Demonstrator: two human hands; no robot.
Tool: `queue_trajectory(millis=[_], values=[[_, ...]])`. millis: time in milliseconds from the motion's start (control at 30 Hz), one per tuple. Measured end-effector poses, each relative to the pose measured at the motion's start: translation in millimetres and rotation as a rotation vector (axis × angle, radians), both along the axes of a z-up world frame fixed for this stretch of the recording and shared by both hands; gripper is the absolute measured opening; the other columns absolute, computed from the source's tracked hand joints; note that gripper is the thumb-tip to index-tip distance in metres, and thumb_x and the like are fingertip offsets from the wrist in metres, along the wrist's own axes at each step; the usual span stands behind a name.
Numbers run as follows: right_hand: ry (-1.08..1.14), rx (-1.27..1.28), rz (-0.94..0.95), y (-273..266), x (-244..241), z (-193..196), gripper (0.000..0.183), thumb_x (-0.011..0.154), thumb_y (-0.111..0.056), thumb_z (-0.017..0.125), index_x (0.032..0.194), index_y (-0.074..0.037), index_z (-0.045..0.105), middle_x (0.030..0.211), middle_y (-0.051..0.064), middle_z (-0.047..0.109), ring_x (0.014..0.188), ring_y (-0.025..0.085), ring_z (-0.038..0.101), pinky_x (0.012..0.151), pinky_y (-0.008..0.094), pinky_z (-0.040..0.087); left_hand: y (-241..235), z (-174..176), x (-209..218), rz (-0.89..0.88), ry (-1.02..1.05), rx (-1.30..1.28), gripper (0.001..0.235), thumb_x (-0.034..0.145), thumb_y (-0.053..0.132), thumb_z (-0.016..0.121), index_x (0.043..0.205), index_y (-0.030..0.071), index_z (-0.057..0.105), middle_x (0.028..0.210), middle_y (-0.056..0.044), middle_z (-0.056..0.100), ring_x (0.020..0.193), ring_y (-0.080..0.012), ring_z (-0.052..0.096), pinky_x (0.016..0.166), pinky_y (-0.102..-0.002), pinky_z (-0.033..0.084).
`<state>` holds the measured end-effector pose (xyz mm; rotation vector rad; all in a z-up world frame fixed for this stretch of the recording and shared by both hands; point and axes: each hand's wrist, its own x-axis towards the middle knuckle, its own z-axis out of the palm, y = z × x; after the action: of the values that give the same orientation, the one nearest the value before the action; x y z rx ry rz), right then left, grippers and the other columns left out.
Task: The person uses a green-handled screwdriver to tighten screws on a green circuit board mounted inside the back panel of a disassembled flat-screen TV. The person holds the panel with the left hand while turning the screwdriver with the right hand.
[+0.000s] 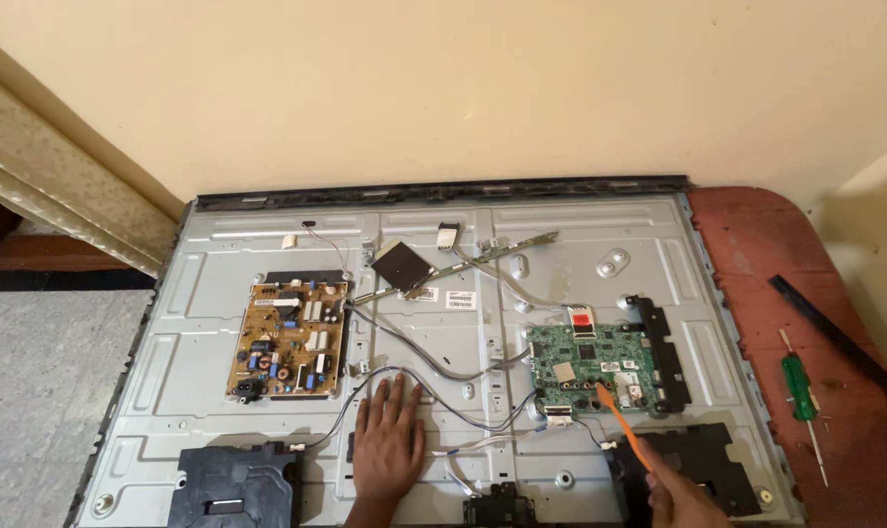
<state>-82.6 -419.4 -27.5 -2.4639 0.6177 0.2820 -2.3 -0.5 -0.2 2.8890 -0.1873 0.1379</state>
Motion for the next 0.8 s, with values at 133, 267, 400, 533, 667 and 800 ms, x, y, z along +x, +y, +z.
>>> queue_trajectory(millis=[133, 267, 400, 533, 667, 800], values=[[0.013, -0.010, 0.026, -7.6, 3.2, -13.8, 0.059, 0.099, -0.015, 0.054, 0.149, -0.046, 0.050, 0.106, 0.009, 0.081, 0.095, 0.015, 0.078, 0.090, 0.031, 0.062, 0.0, 0.4, 0.5, -0.009, 0.000, 0.007, 0.057, 0.094, 0.033, 0.046, 0.150, 0.019, 0.045, 0.160, -0.010, 0.037, 0.149, -0.0324, 0.030, 0.121, -0.052, 0.019], [0.082, -0.085, 0.030, -4.9, 6.8, -36.0, 0.062, 0.099, -0.013, 0.055, 0.151, -0.046, 0.049, 0.106, 0.009, 0.081, 0.096, 0.015, 0.081, 0.093, 0.029, 0.061, -0.5, 3.9, 1.4, -0.005, 0.033, 0.028, 0.058, 0.095, 0.034, 0.046, 0.151, 0.019, 0.044, 0.161, -0.010, 0.035, 0.148, -0.0326, 0.029, 0.121, -0.052, 0.018], [0.011, 0.144, 0.079, -23.3, 2.9, -60.4, 0.059, 0.099, -0.011, 0.056, 0.153, -0.033, 0.049, 0.104, 0.016, 0.079, 0.096, 0.022, 0.081, 0.088, 0.034, 0.063, -0.7, 3.8, 2.3, -0.008, 0.048, 0.029, 0.058, 0.095, 0.034, 0.045, 0.151, 0.020, 0.043, 0.161, -0.010, 0.034, 0.149, -0.0325, 0.028, 0.121, -0.052, 0.017], [-0.022, 0.142, 0.059, -16.5, -0.8, -64.4, 0.057, 0.101, -0.011, 0.054, 0.153, -0.031, 0.050, 0.109, 0.017, 0.077, 0.100, 0.023, 0.079, 0.091, 0.034, 0.062, -0.1, 2.5, 1.4, 0.003, 0.072, 0.016, 0.057, 0.095, 0.034, 0.045, 0.151, 0.020, 0.044, 0.162, -0.009, 0.034, 0.150, -0.0317, 0.027, 0.122, -0.051, 0.017], [0.156, -0.008, 0.039, -7.0, 12.1, -46.7, 0.059, 0.105, -0.014, 0.052, 0.157, -0.039, 0.043, 0.115, 0.011, 0.080, 0.108, 0.018, 0.079, 0.099, 0.031, 0.059, -0.9, 5.7, 1.8, -0.001, 0.051, 0.013, 0.058, 0.095, 0.034, 0.045, 0.151, 0.020, 0.044, 0.162, -0.009, 0.034, 0.149, -0.0323, 0.027, 0.121, -0.052, 0.017], [-0.091, -0.005, 0.041, -3.7, -0.6, -50.0, 0.056, 0.099, -0.016, 0.057, 0.150, -0.039, 0.051, 0.119, 0.010, 0.078, 0.109, 0.018, 0.078, 0.096, 0.032, 0.061, -0.1, 4.7, 1.5, 0.005, 0.068, 0.008, 0.058, 0.095, 0.034, 0.045, 0.151, 0.020, 0.044, 0.162, -0.009, 0.033, 0.149, -0.0320, 0.027, 0.121, -0.052, 0.017]])
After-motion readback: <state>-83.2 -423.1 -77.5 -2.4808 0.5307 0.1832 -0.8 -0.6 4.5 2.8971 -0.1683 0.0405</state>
